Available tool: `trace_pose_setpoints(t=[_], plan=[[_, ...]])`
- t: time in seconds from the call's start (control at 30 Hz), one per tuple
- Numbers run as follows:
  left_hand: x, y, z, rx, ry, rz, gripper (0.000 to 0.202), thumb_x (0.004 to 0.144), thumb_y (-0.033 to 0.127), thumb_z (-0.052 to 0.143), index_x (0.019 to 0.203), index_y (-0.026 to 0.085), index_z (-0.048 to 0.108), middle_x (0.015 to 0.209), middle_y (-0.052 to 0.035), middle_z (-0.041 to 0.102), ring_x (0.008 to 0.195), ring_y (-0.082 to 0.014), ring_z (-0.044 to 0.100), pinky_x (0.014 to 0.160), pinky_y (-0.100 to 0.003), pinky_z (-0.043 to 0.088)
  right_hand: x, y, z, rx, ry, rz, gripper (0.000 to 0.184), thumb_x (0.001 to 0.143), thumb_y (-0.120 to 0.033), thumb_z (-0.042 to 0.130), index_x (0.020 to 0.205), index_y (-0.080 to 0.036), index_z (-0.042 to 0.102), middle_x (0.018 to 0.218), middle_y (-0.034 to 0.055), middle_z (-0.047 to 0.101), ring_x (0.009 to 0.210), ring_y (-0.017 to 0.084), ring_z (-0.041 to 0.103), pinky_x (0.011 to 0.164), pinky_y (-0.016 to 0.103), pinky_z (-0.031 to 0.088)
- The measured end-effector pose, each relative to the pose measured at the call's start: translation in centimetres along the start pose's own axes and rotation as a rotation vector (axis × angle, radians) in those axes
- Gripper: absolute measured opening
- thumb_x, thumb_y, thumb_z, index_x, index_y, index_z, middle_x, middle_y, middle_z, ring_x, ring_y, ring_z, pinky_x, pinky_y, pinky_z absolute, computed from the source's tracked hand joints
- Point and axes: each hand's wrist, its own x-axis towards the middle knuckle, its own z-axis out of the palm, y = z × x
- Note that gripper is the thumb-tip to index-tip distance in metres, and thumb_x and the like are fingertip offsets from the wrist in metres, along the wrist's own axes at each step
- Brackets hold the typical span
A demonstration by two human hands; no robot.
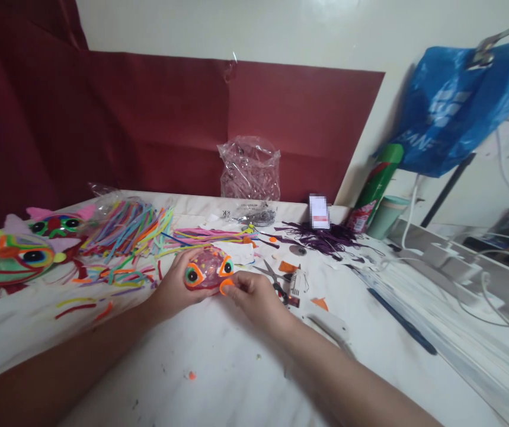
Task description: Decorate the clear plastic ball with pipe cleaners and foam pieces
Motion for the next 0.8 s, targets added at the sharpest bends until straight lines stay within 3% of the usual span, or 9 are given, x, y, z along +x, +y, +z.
trace_pose_setpoints(t=[0.13, 0.4, 0.8], plan=[[-0.3, 0.3, 0.2, 0.041, -0.005, 0.049, 0.075, 0.058, 0.023, 0.075, 0.124, 0.022, 0.038, 0.125, -0.0109, 0.043, 0.118, -0.0293, 0.044, 0.098, -0.046, 0.04, -0.2, 0.1, 0.3, 0.081, 0.073, 0.074, 0.029, 0.074, -0.044, 0.058, 0.063, -0.018, 0.053, 0.05, -0.0066, 0.04, 0.044, 0.007, 0.031, 0.042, 0.02, 0.025], [-0.6, 0.9, 0.4, 0.118, -0.004, 0.122, 0.075, 0.059, 0.024, 0.074, 0.125, 0.021, 0.038, 0.126, -0.012, 0.043, 0.12, -0.0294, 0.042, 0.101, -0.046, 0.038, -0.4, 0.2, 1.2, 0.202, 0.115, 0.166, 0.03, 0.07, -0.047, 0.06, 0.068, -0.018, 0.053, 0.047, -0.0066, 0.047, 0.039, 0.008, 0.038, 0.04, 0.02, 0.029], [-1.0, 1.2, 0.6, 0.137, -0.026, 0.168, 0.074, 0.06, 0.022, 0.073, 0.126, 0.022, 0.039, 0.127, -0.0121, 0.041, 0.12, -0.0302, 0.042, 0.101, -0.047, 0.038, 0.1, 0.8, 1.7, 0.189, 0.135, 0.092, 0.026, 0.073, -0.042, 0.061, 0.066, -0.019, 0.05, 0.047, -0.0074, 0.045, 0.042, 0.008, 0.039, 0.043, 0.021, 0.03]])
